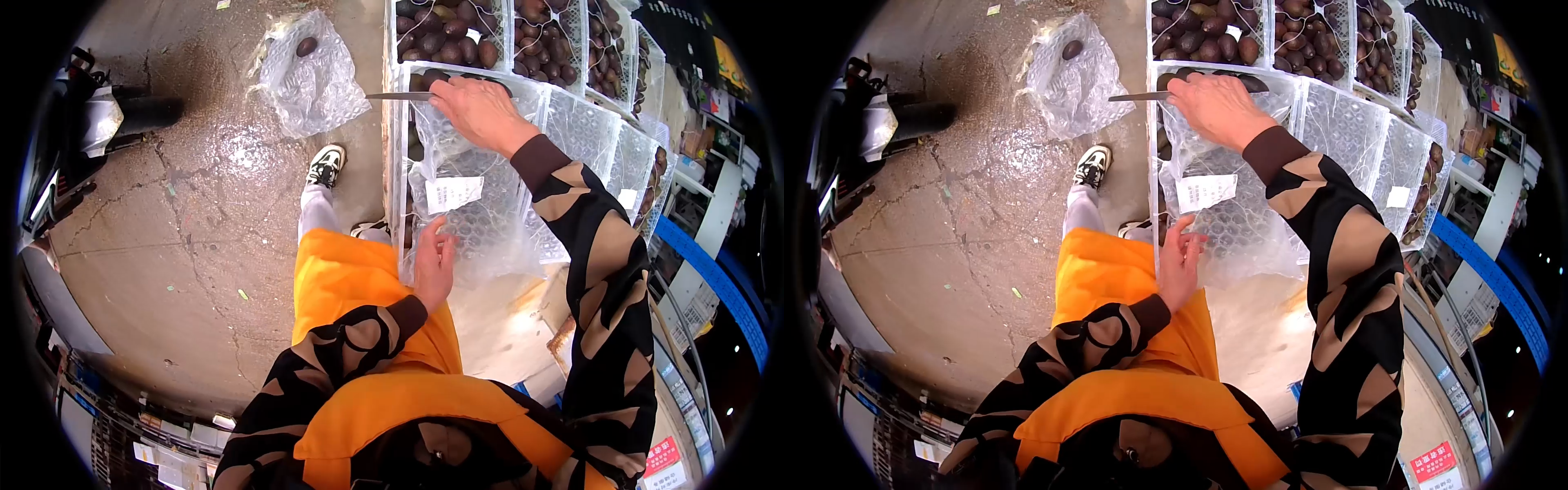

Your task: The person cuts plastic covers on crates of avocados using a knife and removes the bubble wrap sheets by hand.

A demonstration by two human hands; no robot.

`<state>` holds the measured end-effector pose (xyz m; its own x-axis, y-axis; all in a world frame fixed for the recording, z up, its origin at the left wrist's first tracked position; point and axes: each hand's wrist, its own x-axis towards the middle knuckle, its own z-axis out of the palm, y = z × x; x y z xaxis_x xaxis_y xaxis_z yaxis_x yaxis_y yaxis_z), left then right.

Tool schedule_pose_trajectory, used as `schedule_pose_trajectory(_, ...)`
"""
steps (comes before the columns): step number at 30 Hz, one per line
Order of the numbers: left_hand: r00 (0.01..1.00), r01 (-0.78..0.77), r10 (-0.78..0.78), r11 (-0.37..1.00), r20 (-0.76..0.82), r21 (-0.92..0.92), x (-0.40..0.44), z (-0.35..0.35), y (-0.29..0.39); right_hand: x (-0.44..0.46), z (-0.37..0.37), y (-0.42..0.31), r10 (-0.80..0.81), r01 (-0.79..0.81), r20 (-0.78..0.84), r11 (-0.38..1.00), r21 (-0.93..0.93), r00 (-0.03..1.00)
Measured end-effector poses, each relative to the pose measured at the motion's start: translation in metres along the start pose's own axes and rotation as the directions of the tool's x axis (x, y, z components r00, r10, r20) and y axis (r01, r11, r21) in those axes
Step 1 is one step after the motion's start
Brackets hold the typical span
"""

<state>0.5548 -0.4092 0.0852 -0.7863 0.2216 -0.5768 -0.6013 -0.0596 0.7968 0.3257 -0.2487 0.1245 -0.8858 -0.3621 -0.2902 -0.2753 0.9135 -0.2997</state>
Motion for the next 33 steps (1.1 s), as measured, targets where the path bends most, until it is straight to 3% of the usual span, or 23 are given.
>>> schedule_pose_trajectory(1, 0.977, 0.090, -0.127, 0.973, -0.169, -0.212, -0.001, 0.002, -0.004, 0.008, 0.000, -0.009, 0.030, -0.029, -0.023, 0.999, 0.040, 0.999)
schedule_pose_trajectory(4, 0.864, 0.236, -0.428, 0.810, -0.265, -0.537, 0.053, 0.002, 0.006, 0.016, 0.029, -0.021, 0.148, -0.160, 0.061, 0.932, 0.325, 0.987)
schedule_pose_trajectory(5, 0.846, 0.268, -0.473, 0.776, -0.246, -0.571, 0.068, 0.005, 0.006, 0.014, 0.035, -0.022, 0.160, -0.211, 0.150, 0.868, 0.450, 0.976)
schedule_pose_trajectory(9, 0.781, 0.437, -0.620, 0.619, -0.066, -0.652, 0.092, 0.005, 0.002, -0.008, 0.052, 0.002, 0.128, -0.205, 0.231, 0.914, 0.349, 0.964)
schedule_pose_trajectory(11, 0.733, 0.462, -0.676, 0.570, -0.068, -0.679, 0.090, 0.008, 0.009, -0.012, 0.041, 0.012, 0.113, -0.248, 0.350, 0.896, 0.368, 0.930)
schedule_pose_trajectory(12, 0.753, 0.393, -0.644, 0.606, -0.136, -0.692, 0.080, 0.014, 0.016, -0.013, 0.034, 0.012, 0.107, -0.274, 0.407, 0.884, 0.378, 0.907)
schedule_pose_trajectory(13, 0.769, 0.324, -0.607, 0.643, -0.203, -0.694, 0.070, 0.022, 0.020, -0.010, 0.034, 0.016, 0.019, -0.201, 0.405, 0.889, 0.411, 0.914)
schedule_pose_trajectory(14, 0.775, 0.257, -0.571, 0.676, -0.270, -0.691, 0.058, 0.029, 0.023, -0.007, 0.036, 0.017, -0.065, -0.091, 0.430, 0.939, 0.333, 0.901)
schedule_pose_trajectory(16, 0.858, 0.352, -0.495, 0.764, -0.141, -0.541, 0.038, 0.045, 0.031, 0.009, 0.021, 0.005, -0.230, 0.160, 0.495, 0.970, 0.181, 0.838)
schedule_pose_trajectory(17, 0.883, 0.387, -0.464, 0.801, -0.066, -0.456, 0.028, 0.047, 0.033, 0.020, 0.010, -0.009, -0.183, 0.185, 0.609, 0.981, 0.060, 0.772)
schedule_pose_trajectory(20, 0.819, 0.269, -0.399, 0.901, -0.411, -0.340, 0.027, 0.042, 0.018, 0.029, 0.022, 0.006, -0.304, 0.403, 0.498, 0.910, -0.102, 0.812)
schedule_pose_trajectory(22, 0.720, 0.063, -0.150, 0.986, -0.678, -0.152, 0.040, 0.015, -0.007, 0.037, 0.004, 0.000, -0.328, 0.437, 0.465, 0.887, -0.147, 0.822)
schedule_pose_trajectory(24, 0.798, 0.225, -0.401, 0.890, -0.449, -0.396, 0.052, 0.002, -0.009, 0.047, -0.001, -0.002, -0.364, 0.491, 0.473, 0.853, -0.177, 0.802)
schedule_pose_trajectory(26, 0.751, 0.261, -0.548, 0.760, -0.369, -0.596, 0.076, 0.025, 0.005, 0.051, 0.004, -0.004, -0.406, 0.525, 0.458, 0.835, -0.167, 0.791)
schedule_pose_trajectory(28, 0.721, 0.391, -0.656, 0.652, -0.223, -0.650, 0.095, 0.032, 0.009, 0.051, 0.008, -0.009, -0.431, 0.573, 0.475, 0.793, -0.206, 0.767)
schedule_pose_trajectory(30, 0.686, 0.589, -0.726, 0.595, -0.049, -0.547, 0.108, 0.026, 0.012, 0.052, 0.009, -0.011, -0.448, 0.601, 0.487, 0.769, -0.218, 0.750)
schedule_pose_trajectory(33, 0.706, 0.528, -0.702, 0.614, -0.098, -0.587, 0.098, 0.028, 0.021, 0.052, 0.005, -0.012, -0.423, 0.606, 0.531, 0.762, -0.230, 0.734)
